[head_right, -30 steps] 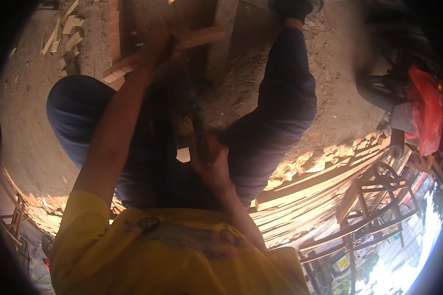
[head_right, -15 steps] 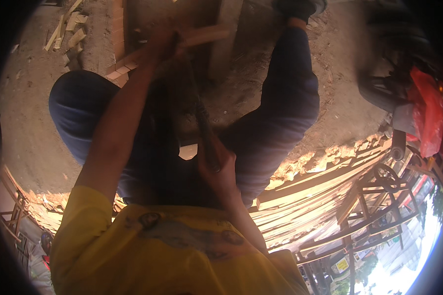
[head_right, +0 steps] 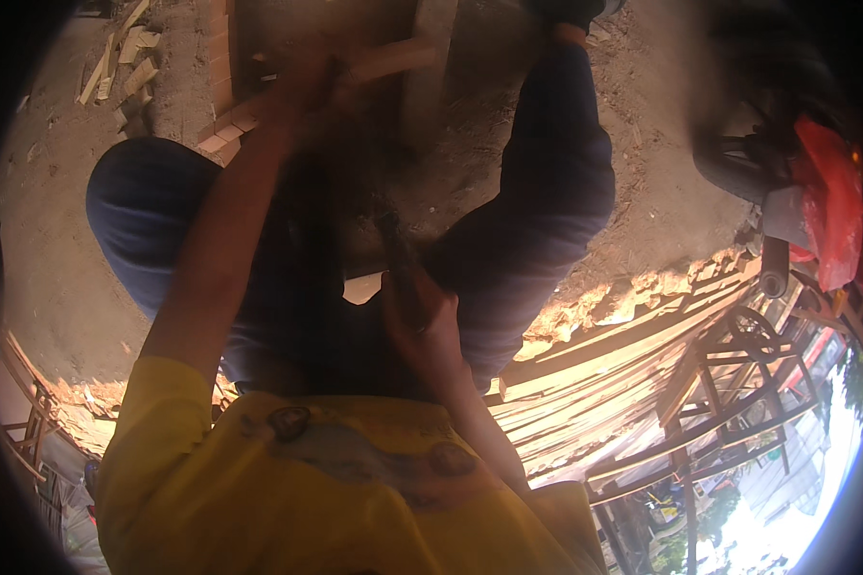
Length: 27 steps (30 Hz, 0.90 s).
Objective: The person sits on the ground and uses a hand saw to cut a small wooden block held between their legs. The person repeatedly saws through the wood, producing sawdust, and continues the cutting motion throughout the clip.
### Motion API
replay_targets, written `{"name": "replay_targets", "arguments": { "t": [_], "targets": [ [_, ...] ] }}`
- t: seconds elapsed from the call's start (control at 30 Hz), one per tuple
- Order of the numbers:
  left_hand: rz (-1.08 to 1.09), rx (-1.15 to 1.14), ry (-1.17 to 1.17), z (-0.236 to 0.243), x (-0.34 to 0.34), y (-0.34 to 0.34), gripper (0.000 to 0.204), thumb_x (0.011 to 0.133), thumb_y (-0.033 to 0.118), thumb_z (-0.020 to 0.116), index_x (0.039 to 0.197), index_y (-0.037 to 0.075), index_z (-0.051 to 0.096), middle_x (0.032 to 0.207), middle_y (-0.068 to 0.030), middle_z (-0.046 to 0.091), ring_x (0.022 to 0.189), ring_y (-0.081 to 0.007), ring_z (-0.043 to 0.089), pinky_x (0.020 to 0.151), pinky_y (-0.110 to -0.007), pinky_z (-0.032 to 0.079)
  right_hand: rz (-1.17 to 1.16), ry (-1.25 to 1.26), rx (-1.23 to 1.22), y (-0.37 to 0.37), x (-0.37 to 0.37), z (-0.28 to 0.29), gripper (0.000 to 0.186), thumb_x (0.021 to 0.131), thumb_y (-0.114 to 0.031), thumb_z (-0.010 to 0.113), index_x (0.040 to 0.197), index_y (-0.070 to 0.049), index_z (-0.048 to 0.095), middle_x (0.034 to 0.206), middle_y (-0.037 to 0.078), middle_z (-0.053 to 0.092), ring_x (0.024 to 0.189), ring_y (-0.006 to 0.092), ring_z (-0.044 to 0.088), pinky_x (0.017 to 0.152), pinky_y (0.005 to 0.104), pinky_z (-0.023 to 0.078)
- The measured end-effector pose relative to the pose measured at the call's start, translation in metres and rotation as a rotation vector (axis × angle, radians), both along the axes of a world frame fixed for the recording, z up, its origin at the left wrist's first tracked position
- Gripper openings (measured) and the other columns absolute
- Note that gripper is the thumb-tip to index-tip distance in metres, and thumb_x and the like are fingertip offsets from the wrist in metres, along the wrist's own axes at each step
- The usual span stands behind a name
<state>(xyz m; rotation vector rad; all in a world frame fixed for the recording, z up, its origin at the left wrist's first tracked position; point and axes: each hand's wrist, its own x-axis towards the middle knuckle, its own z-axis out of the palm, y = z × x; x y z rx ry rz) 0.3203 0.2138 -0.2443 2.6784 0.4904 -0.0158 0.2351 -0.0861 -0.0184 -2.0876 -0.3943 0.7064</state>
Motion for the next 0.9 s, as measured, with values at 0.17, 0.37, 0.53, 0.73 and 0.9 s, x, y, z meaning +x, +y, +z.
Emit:
{"name": "replay_targets", "arguments": {
  "t": [0.17, 0.37, 0.53, 0.73, 0.9],
  "targets": [
    [-0.095, 0.178, -0.161, -0.029, 0.001, 0.016, 0.031, 0.077, 0.021, 0.068, 0.102, 0.002, 0.065, 0.101, -0.0228, 0.065, 0.099, -0.0381, 0.063, 0.086, -0.049, 0.049, 0.0, -0.008, -0.016, -0.007, -0.003, 0.011, 0.009, 0.089, -0.005, 0.062, 0.084, 0.001, 0.06, 0.06, 0.003, 0.053, 0.054, 0.004, 0.046, 0.046, 0.026, 0.038],
    [-0.072, 0.005, -0.033, -0.013, -0.002, 0.012, 0.028, 0.081, 0.021, 0.065, 0.101, 0.002, 0.063, 0.089, -0.0225, 0.067, 0.088, -0.0409, 0.065, 0.082, -0.05, 0.051, 0.014, 0.024, 0.013, -0.01, 0.0, 0.011, 0.005, 0.088, -0.004, 0.062, 0.087, 0.001, 0.061, 0.06, 0.004, 0.053, 0.054, 0.0038, 0.046, 0.046, 0.0259, 0.037],
    [-0.05, 0.001, 0.056, -0.015, 0.002, 0.012, 0.026, 0.085, 0.024, 0.06, 0.1, 0.003, 0.063, 0.092, -0.0224, 0.067, 0.09, -0.0401, 0.065, 0.082, -0.05, 0.05, -0.026, -0.008, -0.031, -0.026, -0.011, 0.019, 0.005, 0.088, -0.003, 0.061, 0.087, 0.002, 0.061, 0.062, 0.004, 0.054, 0.056, 0.0037, 0.047, 0.048, 0.0254, 0.038],
    [-0.042, -0.015, -0.053, -0.001, -0.003, 0.005, 0.023, 0.083, 0.022, 0.062, 0.101, 0.008, 0.065, 0.094, -0.0176, 0.068, 0.091, -0.0362, 0.066, 0.081, -0.047, 0.052, 0.013, 0.07, -0.062, -0.018, 0.001, 0.014, 0.006, 0.089, -0.004, 0.061, 0.089, 0.002, 0.062, 0.064, 0.004, 0.057, 0.058, 0.0046, 0.05, 0.05, 0.0254, 0.04],
    [-0.027, 0.009, 0.028, 0.0, -0.003, 0.005, 0.025, 0.081, 0.023, 0.064, 0.1, 0.009, 0.065, 0.095, -0.0174, 0.068, 0.091, -0.0361, 0.066, 0.08, -0.046, 0.052, -0.021, -0.023, -0.042, -0.026, -0.006, 0.024, 0.007, 0.089, -0.005, 0.062, 0.091, 0.002, 0.062, 0.066, 0.003, 0.058, 0.059, 0.004, 0.05, 0.05, 0.0249, 0.04]
  ]
}}
